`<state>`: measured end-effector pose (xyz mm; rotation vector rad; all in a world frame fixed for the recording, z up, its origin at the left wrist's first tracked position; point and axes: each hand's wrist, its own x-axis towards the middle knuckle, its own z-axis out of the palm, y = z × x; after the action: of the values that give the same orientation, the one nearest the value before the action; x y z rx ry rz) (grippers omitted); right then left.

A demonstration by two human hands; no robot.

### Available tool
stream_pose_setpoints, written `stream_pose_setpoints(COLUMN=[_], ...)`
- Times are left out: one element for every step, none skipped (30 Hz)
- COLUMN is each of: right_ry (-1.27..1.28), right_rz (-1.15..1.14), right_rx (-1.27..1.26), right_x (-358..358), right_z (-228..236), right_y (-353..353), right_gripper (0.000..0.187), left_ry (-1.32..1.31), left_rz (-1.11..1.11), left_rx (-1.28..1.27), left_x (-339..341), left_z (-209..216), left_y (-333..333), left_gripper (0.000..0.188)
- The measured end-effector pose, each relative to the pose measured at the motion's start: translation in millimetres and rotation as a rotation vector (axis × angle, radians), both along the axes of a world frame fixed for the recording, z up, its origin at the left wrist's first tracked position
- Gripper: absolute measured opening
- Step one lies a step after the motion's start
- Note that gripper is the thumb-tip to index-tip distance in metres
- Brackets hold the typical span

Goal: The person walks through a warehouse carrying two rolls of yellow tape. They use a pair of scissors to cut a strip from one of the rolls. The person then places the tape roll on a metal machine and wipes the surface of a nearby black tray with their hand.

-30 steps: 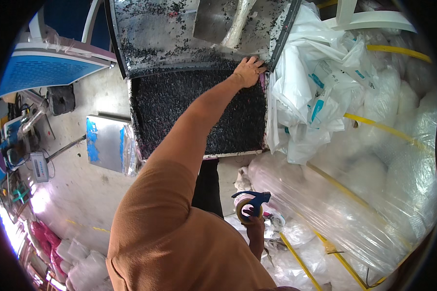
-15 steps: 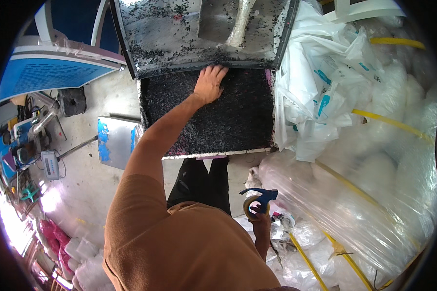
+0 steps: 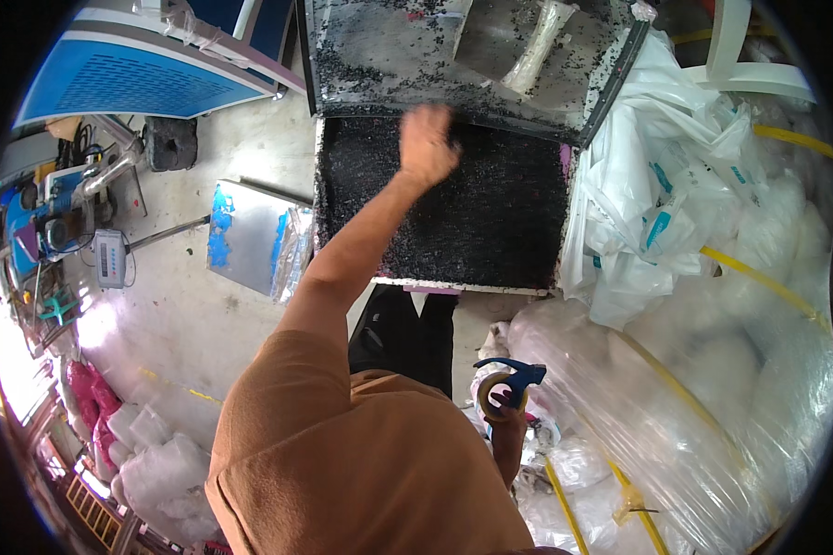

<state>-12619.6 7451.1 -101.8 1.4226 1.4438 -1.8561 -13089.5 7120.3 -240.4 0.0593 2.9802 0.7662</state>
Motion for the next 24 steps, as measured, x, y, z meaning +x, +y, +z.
stream_pose_setpoints(right_ry=[0.018, 0.02, 0.023, 0.015, 0.006, -0.013, -0.033, -0.046, -0.064, -0.082, -0.066, -0.049, -0.031, -0.029, -0.025, -0.021, -0.023, -0.024, -0.027, -0.03, -0.021, -0.018, -0.016, 0.073], right_rz=[0.003, 0.025, 0.042, 0.055, 0.067, 0.077, 0.082, 0.085, 0.084, 0.089, 0.095, 0.103, 0.111, 0.123, 0.132, 0.129, 0.131, 0.151, 0.171, 0.152, 0.143, 0.125, 0.109, 0.513], right_rx=[-0.012, -0.003, 0.007, 0.008, 0.01, 0.004, 0.0, 0.002, 0.003, 0.007, 0.008, 0.007, 0.007, 0.01, 0.014, 0.017, 0.005, 0.011, 0.018, 0.032, 0.009, -0.013, -0.036, 0.173], right_x=[-1.2, -1.6, -0.6, -1.3, -2.1, -4.2, -5.5, -7.1, -8.0, -7.6, -8.9, -12.2, -15.3, -16.6, -16.2, -16.1, -16.6, -21.4, -26.0, -19.7, -19.3, -18.6, -16.1, -13.8], right_z=[-0.9, -2.0, -4.2, -6.3, -7.5, -9.5, -11.1, -13.2, -13.6, -13.2, -9.8, -5.0, -2.6, -2.9, -3.6, -1.8, -0.5, -0.7, -0.9, 1.0, -2.7, -4.9, -8.7, -18.8], right_y=[1.8, 4.0, 5.8, 7.1, 8.0, 10.1, 10.1, 8.7, 4.9, 1.9, 0.2, -3.0, -5.7, -3.5, 0.3, 0.1, 0.4, 4.4, 8.9, 2.8, 3.9, 2.6, 2.9, 8.2], right_gripper=[0.063, 0.065, 0.066, 0.067, 0.068, 0.069, 0.069, 0.07, 0.07, 0.071, 0.068, 0.066, 0.063, 0.064, 0.064, 0.064, 0.065, 0.065, 0.066, 0.066, 0.066, 0.065, 0.065, 0.065], left_ry=[0.084, 0.166, 0.171, 0.176, 0.084, -0.007, -0.099, -0.163, -0.205, -0.247, -0.216, -0.184, -0.165, -0.147, -0.109, -0.069, -0.071, -0.077, -0.082, -0.086, -0.094, -0.108, -0.123, -0.137], left_rz=[0.201, 0.4, 0.556, 0.713, 0.689, 0.667, 0.638, 0.536, 0.43, 0.328, 0.268, 0.21, 0.159, 0.113, 0.054, -0.017, -0.103, -0.125, -0.146, -0.206, -0.155, -0.112, -0.067, 0.084], left_rx=[-0.108, -0.21, -0.213, -0.217, -0.267, -0.317, -0.364, -0.437, -0.473, -0.505, -0.492, -0.48, -0.419, -0.357, -0.309, -0.261, -0.242, -0.109, 0.024, 0.165, 0.197, 0.229, 0.261, 0.281], left_x=[0.3, -2.5, -2.8, -2.4, -1.0, 1.5, 2.8, 4.3, 4.7, 6.7, 8.9, 9.7, 9.9, 10.9, 12.3, 16.1, 24.6, 30.0, 39.6, 47.2, 56.2, 67.4, 78.4, 87.6], left_z=[-13.0, -34.1, -48.0, -58.6, -68.6, -78.3, -83.6, -68.1, -53.7, -45.9, -47.3, -48.9, -44.8, -40.2, -43.2, -33.6, -23.5, -36.3, -61.5, -80.3, -88.4, -93.8, -97.7, -101.6], left_y=[-23.9, -47.9, -72.5, -89.0, -91.6, -93.9, -94.0, -75.1, -54.2, -33.8, -16.7, -2.6, 11.1, 23.3, 35.0, 40.8, 43.4, 39.4, 37.8, 41.2, 34.3, 22.0, 8.3, -3.5], left_gripper=[0.093, 0.093, 0.095, 0.098, 0.099, 0.1, 0.101, 0.108, 0.107, 0.106, 0.104, 0.103, 0.1, 0.097, 0.092, 0.086, 0.071, 0.062, 0.055, 0.049, 0.045, 0.041, 0.037, 0.027])
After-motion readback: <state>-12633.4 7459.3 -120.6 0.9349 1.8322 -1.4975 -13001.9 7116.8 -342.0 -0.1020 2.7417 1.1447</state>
